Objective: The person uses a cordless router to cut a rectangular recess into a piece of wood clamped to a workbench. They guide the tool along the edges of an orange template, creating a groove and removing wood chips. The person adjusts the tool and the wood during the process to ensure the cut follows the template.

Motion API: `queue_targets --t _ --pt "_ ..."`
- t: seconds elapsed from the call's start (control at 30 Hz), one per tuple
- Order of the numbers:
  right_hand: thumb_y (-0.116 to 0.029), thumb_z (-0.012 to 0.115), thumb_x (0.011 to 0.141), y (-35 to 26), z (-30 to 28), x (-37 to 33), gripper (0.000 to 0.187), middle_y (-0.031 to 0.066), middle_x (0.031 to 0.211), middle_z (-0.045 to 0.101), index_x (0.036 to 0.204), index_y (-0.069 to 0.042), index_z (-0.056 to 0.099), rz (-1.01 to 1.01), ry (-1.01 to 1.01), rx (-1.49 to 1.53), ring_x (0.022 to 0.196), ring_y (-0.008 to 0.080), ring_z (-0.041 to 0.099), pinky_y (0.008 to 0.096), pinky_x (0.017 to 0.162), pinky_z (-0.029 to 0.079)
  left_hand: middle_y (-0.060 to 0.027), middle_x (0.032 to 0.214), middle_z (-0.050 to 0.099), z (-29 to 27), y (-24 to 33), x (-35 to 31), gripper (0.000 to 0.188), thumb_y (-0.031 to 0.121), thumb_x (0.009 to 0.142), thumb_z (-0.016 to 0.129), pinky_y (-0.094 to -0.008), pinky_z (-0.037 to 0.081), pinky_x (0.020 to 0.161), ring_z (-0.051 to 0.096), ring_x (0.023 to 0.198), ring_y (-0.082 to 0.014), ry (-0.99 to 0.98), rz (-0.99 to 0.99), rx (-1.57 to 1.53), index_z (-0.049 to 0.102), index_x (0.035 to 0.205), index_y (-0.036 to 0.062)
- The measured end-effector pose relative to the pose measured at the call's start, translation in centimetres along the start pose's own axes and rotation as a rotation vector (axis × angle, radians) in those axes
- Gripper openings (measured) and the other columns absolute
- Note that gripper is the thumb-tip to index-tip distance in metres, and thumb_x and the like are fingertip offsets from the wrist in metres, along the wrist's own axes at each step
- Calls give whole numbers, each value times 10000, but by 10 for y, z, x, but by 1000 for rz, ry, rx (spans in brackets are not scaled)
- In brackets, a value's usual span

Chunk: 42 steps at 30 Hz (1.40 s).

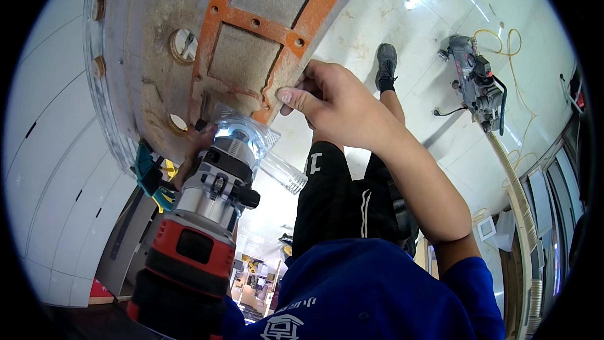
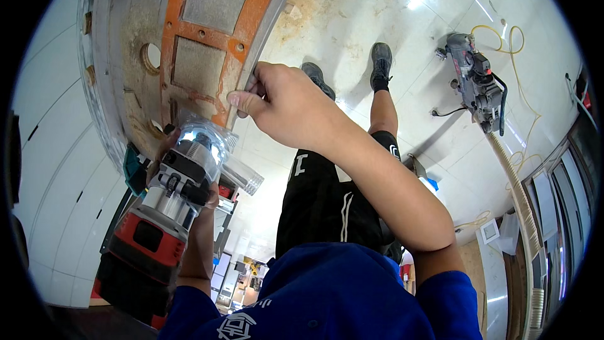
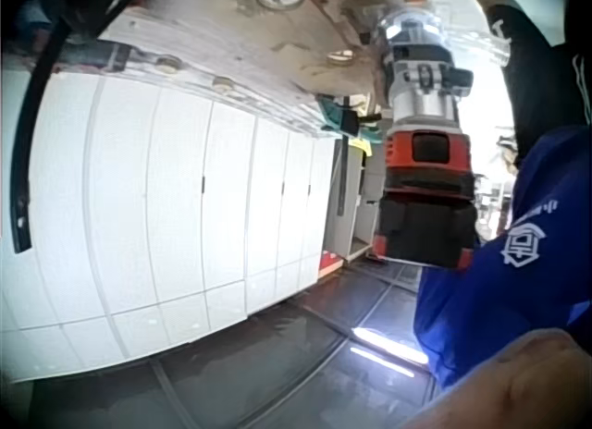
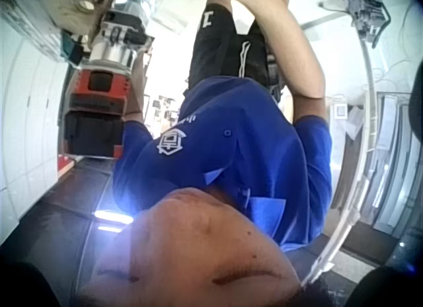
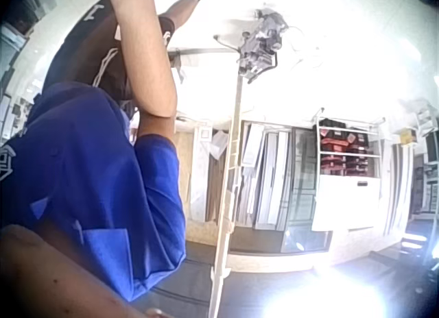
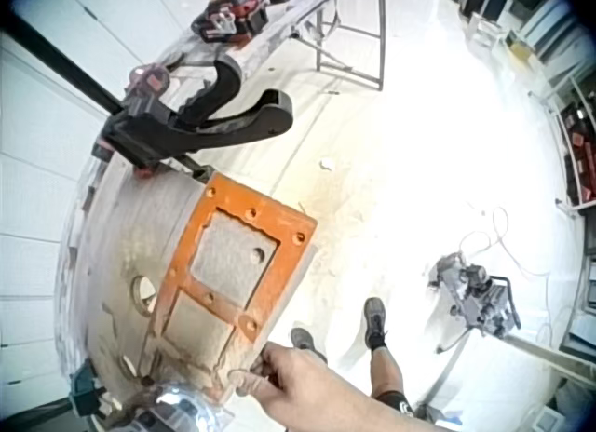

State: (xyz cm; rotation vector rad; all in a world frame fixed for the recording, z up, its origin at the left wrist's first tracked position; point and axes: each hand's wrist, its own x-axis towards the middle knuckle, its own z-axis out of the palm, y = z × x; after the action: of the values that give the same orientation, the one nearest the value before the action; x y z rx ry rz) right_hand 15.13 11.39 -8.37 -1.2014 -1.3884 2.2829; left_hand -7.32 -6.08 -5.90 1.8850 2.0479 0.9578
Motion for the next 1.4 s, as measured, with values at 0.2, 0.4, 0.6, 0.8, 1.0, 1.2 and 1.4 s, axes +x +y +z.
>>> queue_targets --t 0.2,0.4,0.6,0.8,1.0,1.2,1.4 --pt "-327 670 947 3 0 3 408 201 705 647 865 70 622 -13 5 27 671 297 658 387 650 507 -230 1251 554 -2 -10 -12 1029 851 786 467 -474 513 995 593 1169 -332 4 -97 -29 350 1319 -21" --pt "-327 673 944 3 0 2 407 197 691 640 860 69 623 0 3 15 640 289 639 384 631 501 -236 1274 529 5 -17 -5 1012 838 806 449 -493 512 990 587 1173 -344 38 58 -105 299 1336 -11" --pt "-317 668 949 2 1 1 403 203 697 639 866 74 620 -15 5 31 643 292 637 388 635 500 -238 1274 517 1 -15 -8 967 803 826 459 -520 524 985 585 1181 -364 2 18 -67 259 1339 8" --pt "-307 663 952 -4 -4 0 397 211 718 644 870 79 617 18 -18 -7 670 305 647 394 653 506 -241 1279 515 -8 2 0 965 793 819 490 -536 529 986 582 1187 -370 -107 59 165 257 1352 22" --pt "-313 664 950 -2 -3 0 408 221 718 643 865 83 614 -29 1 -14 680 338 651 408 658 508 -220 1281 528 -7 23 21 962 815 817 477 -506 524 1003 582 1194 -333 -185 -37 129 296 1340 28" --pt "-324 662 948 0 -4 2 423 241 721 636 862 87 611 -12 -14 -22 695 357 656 417 670 514 -195 1272 543 -3 28 31 918 816 834 453 -462 532 1000 593 1174 -301 -171 34 162 333 1312 42" --pt "-319 664 944 0 -3 1 421 250 725 635 867 91 613 -52 -3 -15 707 369 659 423 679 516 -191 1253 546 2 0 13 880 807 864 378 -452 552 964 609 1145 -297 -43 62 82 352 1297 41"
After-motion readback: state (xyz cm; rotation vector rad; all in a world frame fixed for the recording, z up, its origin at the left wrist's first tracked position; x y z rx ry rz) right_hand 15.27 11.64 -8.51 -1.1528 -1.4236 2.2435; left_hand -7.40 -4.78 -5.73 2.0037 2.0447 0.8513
